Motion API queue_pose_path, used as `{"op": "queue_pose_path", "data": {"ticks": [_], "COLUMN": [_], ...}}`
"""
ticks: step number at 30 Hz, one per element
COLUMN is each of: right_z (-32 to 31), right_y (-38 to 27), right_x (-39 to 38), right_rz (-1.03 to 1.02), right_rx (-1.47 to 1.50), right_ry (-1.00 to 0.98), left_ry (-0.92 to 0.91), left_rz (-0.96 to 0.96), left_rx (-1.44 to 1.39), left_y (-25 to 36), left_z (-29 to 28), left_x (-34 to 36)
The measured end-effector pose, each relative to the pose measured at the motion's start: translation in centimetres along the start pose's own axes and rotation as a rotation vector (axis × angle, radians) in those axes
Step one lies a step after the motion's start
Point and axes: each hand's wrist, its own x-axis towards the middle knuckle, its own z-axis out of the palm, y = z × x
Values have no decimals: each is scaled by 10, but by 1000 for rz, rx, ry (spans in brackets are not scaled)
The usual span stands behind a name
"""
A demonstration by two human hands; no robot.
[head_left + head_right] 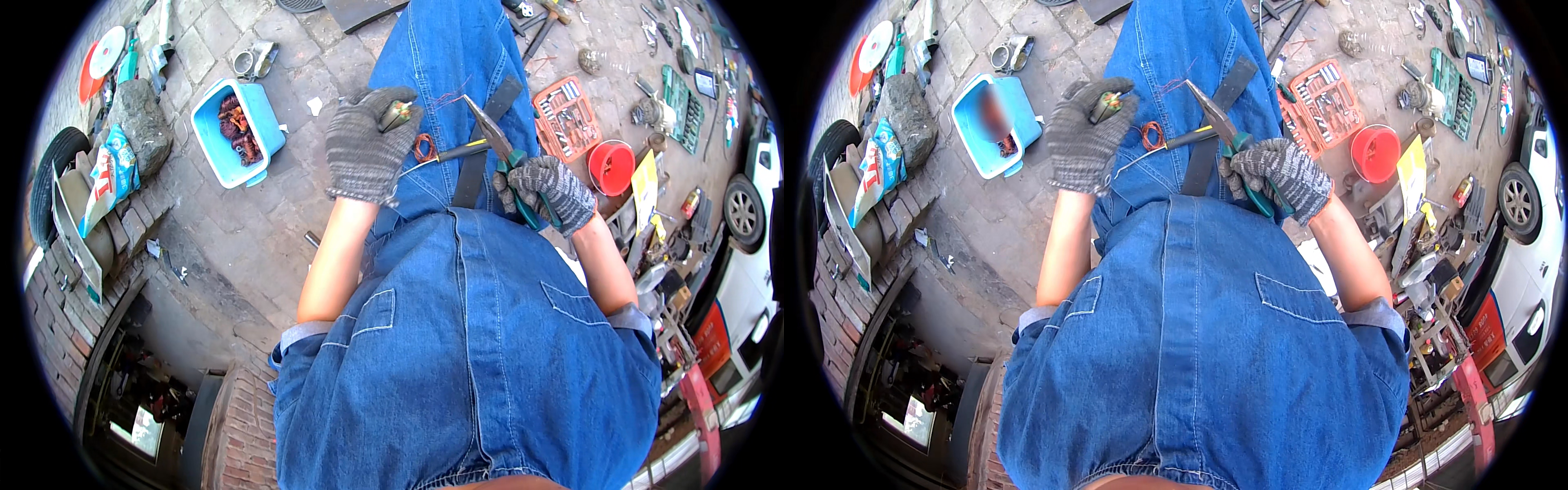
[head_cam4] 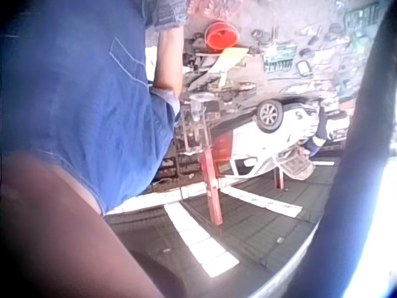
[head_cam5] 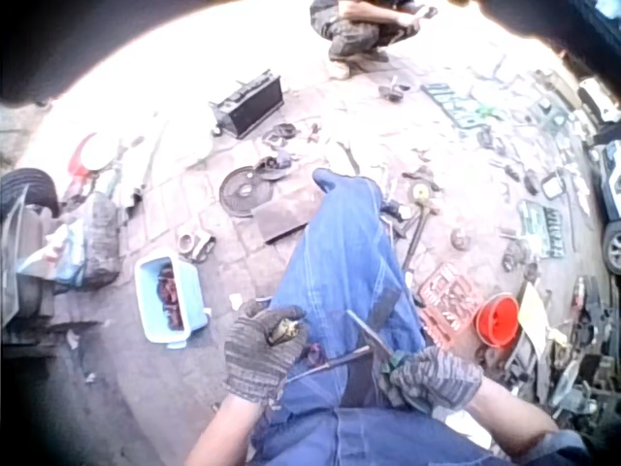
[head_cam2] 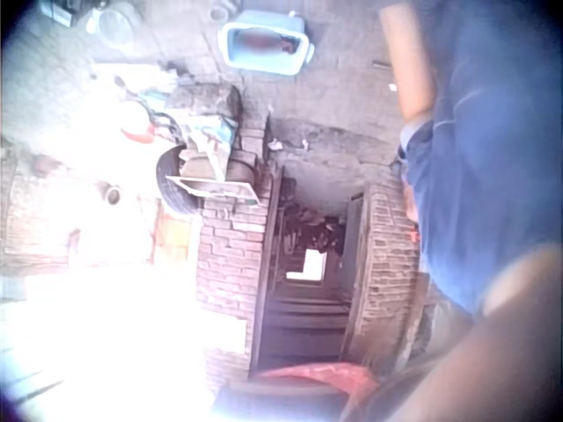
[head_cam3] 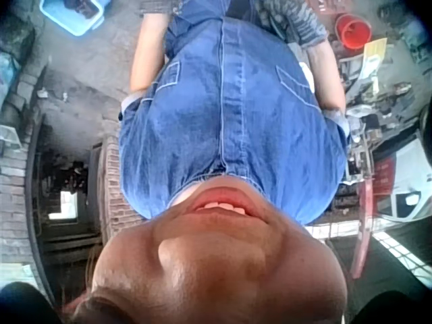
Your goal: The person sits on the ground in a cluttered workshop and uses a screwdriver to adjust the internal components of a small cylindrical electrical device. They then use pliers to manipulate the wires and internal parts of the device.
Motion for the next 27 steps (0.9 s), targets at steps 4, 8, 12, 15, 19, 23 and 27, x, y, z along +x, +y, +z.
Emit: {"op": "queue_pose_path", "data": {"ticks": [4,8,12,15,19,23,27], "right_z": [1,-1,1,-1,1,1,7], "right_y": [-3,-5,-8,-9,-11,-12,-17], "right_x": [3,2,-1,-2,-4,-7,-16], "right_rz": [45,106,120,126,132,77,8], "right_rx": [20,155,161,149,140,42,-263], "right_ry": [8,-21,-32,-63,-65,-37,59], "left_ry": [-46,-127,-148,-134,-107,-102,-360], "left_rz": [67,27,13,23,45,-1,-433], "left_rx": [65,100,158,182,112,-109,-907], "left_y": [-2,1,2,-1,-3,-1,5], "left_z": [22,33,40,43,43,36,13], "left_x": [12,18,20,21,22,21,14]}}
